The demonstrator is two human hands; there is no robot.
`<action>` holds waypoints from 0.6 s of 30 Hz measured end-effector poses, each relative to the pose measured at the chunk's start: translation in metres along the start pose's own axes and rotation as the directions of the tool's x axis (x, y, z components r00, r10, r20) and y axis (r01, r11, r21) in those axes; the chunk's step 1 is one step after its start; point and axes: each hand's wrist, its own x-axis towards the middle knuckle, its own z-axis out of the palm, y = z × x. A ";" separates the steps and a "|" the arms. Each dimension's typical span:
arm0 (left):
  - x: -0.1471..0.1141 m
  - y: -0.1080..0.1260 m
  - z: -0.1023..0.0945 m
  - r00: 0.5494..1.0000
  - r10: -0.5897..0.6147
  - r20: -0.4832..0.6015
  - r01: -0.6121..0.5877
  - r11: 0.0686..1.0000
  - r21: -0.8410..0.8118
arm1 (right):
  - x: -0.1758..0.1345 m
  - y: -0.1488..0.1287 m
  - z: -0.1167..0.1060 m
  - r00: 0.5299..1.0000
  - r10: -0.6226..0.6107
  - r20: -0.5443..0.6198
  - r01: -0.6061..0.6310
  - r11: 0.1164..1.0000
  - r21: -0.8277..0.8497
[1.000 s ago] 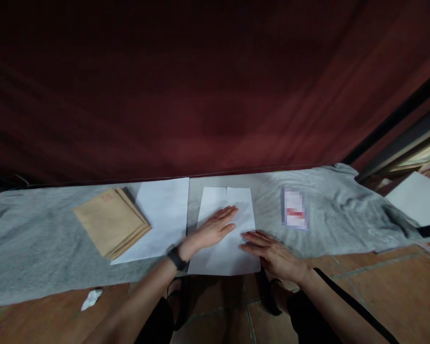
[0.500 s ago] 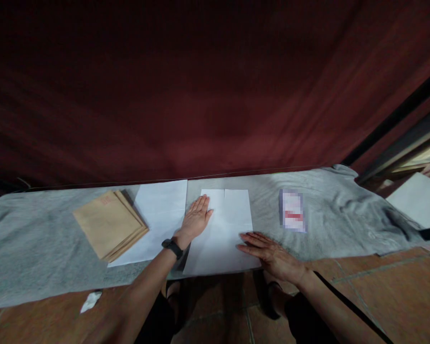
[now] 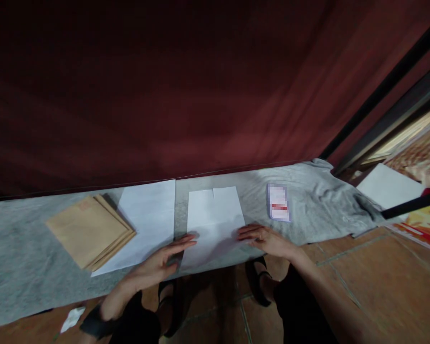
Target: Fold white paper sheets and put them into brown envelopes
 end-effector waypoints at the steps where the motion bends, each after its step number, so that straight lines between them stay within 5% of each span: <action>1: 0.003 -0.003 0.005 0.999 0.011 -0.030 -0.010 1.000 0.014 | 0.001 -0.001 0.000 1.000 0.021 -0.014 -0.021 1.000 0.016; 4: 0.018 -0.010 0.019 0.983 -0.010 -0.184 0.012 1.000 0.012 | 0.002 -0.005 -0.001 0.988 0.154 -0.017 -0.153 0.988 0.024; 8: 0.035 -0.010 0.024 0.923 -0.197 -0.330 0.157 0.977 -0.143 | 0.010 -0.005 -0.003 0.936 0.344 -0.077 -0.340 0.938 0.065; 14: 0.060 -0.005 0.020 0.841 -0.260 -0.475 0.072 0.923 -0.377 | 0.041 0.010 -0.002 0.885 0.394 -0.247 -0.395 0.917 0.048; 18: 0.079 -0.011 0.022 0.752 -0.301 -0.587 0.167 0.948 -0.271 | 0.060 0.010 -0.002 0.834 0.445 -0.326 -0.502 0.857 -0.114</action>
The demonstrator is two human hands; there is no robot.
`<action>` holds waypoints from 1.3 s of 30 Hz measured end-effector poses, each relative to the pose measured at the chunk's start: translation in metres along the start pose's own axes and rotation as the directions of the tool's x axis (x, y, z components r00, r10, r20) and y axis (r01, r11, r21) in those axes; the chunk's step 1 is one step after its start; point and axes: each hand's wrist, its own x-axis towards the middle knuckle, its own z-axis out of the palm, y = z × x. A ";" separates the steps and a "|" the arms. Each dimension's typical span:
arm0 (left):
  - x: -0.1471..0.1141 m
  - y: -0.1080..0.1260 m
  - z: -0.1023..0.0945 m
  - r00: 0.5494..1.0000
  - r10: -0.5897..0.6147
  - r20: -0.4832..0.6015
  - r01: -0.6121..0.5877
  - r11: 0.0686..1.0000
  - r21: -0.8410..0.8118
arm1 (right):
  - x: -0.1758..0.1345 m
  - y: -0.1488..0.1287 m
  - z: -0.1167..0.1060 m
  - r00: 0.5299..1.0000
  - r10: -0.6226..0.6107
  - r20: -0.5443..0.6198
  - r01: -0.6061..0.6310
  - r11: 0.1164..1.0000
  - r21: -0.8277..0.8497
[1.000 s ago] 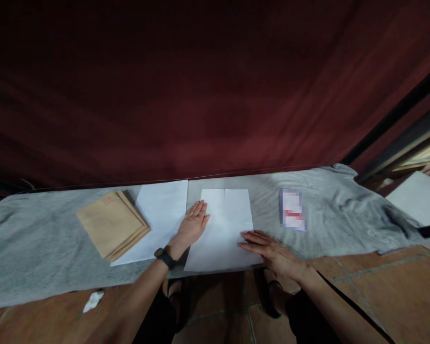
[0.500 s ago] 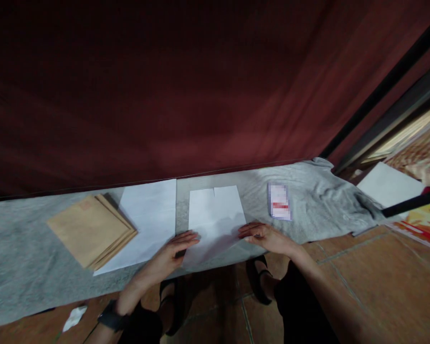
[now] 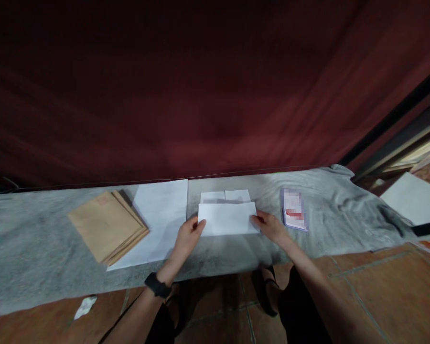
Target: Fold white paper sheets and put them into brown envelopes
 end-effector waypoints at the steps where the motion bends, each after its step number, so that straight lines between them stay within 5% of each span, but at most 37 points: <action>1: 0.003 0.000 0.002 0.999 -0.008 -0.031 0.011 0.998 0.068 | 0.003 -0.003 0.001 1.000 0.018 -0.016 -0.019 0.999 -0.048; 7: 0.015 0.014 0.008 0.987 -0.105 -0.121 0.147 0.890 0.431 | 0.014 -0.021 0.006 0.987 0.131 -0.089 -0.153 0.936 -0.316; 13: 0.024 0.032 0.012 0.968 -0.189 -0.168 0.252 0.757 0.603 | 0.025 -0.032 0.008 0.975 0.181 -0.129 -0.217 0.896 -0.388; 33: 0.045 0.033 0.027 0.965 -0.106 -0.239 0.250 0.637 0.729 | 0.041 -0.042 0.017 0.938 0.174 -0.301 -0.305 0.828 -0.471; 39: 0.046 0.031 0.028 0.970 -0.088 -0.225 0.230 0.623 0.748 | 0.040 -0.046 0.019 0.912 -0.002 -0.411 -0.227 0.832 -0.507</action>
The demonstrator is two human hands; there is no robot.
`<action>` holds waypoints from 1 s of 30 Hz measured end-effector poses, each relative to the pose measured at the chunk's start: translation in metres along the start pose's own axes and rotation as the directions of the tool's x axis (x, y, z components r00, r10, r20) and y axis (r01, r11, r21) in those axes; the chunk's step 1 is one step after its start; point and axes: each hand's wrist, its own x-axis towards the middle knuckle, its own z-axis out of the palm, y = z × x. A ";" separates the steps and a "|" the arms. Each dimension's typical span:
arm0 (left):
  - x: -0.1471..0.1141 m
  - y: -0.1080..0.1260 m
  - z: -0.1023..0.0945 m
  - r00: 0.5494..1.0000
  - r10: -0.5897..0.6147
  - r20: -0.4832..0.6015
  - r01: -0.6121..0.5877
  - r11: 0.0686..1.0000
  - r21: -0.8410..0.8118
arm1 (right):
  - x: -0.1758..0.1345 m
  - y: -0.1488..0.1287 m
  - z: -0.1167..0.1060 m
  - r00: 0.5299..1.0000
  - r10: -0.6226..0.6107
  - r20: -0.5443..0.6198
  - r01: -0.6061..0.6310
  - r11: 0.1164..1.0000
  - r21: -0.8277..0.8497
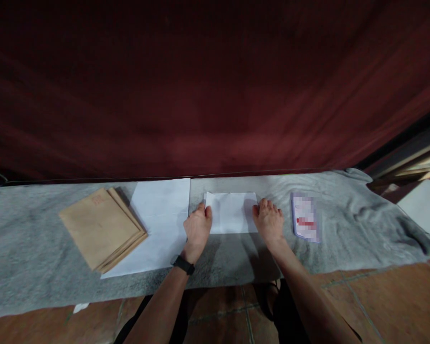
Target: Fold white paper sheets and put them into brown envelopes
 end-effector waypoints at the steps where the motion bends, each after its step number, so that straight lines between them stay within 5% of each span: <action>1: 0.000 0.000 -0.001 1.000 0.001 0.003 -0.001 1.000 0.003 | 0.000 -0.002 -0.001 0.999 -0.027 -0.039 0.027 1.000 0.011; 12: 0.001 -0.001 -0.003 0.999 0.050 0.019 -0.050 0.999 0.022 | -0.011 -0.035 0.020 0.937 -0.315 -0.149 0.346 0.896 0.279; 23: 0.000 0.002 -0.005 1.000 0.024 0.015 -0.025 0.999 0.037 | -0.023 -0.038 0.046 0.926 -0.338 -0.168 0.364 0.919 0.154; 27: -0.001 0.002 -0.004 0.989 0.072 -0.126 -0.068 0.997 0.033 | -0.024 -0.038 0.047 0.926 -0.338 -0.167 0.360 0.925 0.125; 30: -0.004 0.008 0.005 0.934 0.201 -0.296 -0.203 0.979 0.022 | -0.025 -0.039 0.046 0.925 -0.345 -0.157 0.364 0.924 0.118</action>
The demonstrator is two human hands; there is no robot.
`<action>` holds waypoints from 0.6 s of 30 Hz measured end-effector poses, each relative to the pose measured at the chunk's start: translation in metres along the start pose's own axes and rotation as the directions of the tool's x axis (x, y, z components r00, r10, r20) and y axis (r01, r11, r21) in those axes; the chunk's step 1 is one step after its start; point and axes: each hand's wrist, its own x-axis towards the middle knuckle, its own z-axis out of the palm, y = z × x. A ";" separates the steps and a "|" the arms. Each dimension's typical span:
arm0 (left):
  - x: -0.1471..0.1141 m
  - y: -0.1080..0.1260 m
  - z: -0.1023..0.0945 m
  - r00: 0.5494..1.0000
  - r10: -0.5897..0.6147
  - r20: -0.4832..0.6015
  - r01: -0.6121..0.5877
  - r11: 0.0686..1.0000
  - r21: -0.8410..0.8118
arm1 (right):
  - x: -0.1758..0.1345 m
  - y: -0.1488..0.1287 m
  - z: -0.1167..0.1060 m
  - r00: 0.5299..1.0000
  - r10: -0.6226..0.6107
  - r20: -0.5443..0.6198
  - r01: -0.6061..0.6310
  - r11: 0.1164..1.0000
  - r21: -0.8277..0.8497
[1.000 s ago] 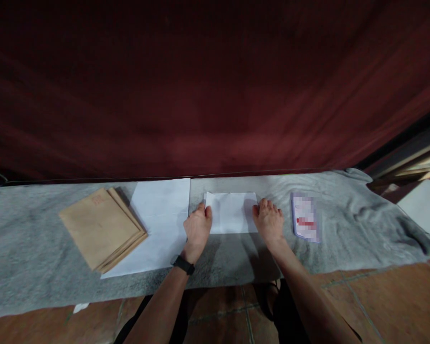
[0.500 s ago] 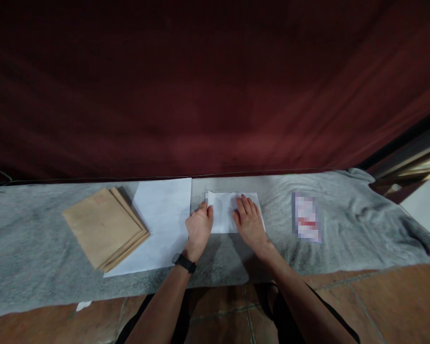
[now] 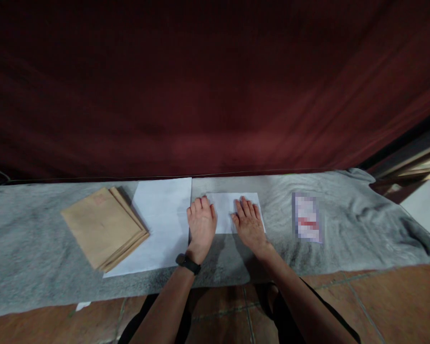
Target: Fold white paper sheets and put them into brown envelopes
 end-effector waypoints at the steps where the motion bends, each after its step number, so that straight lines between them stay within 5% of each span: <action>1: -0.002 0.004 0.004 0.997 0.076 -0.031 -0.077 0.996 -0.036 | 0.000 0.000 0.000 1.000 0.003 0.007 -0.003 1.000 -0.001; 4: -0.011 0.016 0.020 0.943 0.332 -0.018 -0.330 0.930 -0.164 | -0.001 -0.002 -0.003 0.999 0.013 0.037 -0.013 1.000 -0.008; 6: -0.016 0.022 0.028 0.912 0.409 0.037 -0.394 0.896 -0.205 | 0.001 -0.002 -0.005 0.998 0.020 0.061 -0.020 1.000 -0.006; 18: -0.011 0.017 0.034 0.932 0.340 0.125 -0.315 0.931 -0.183 | 0.020 -0.012 0.005 0.994 -0.042 0.104 0.035 0.997 0.067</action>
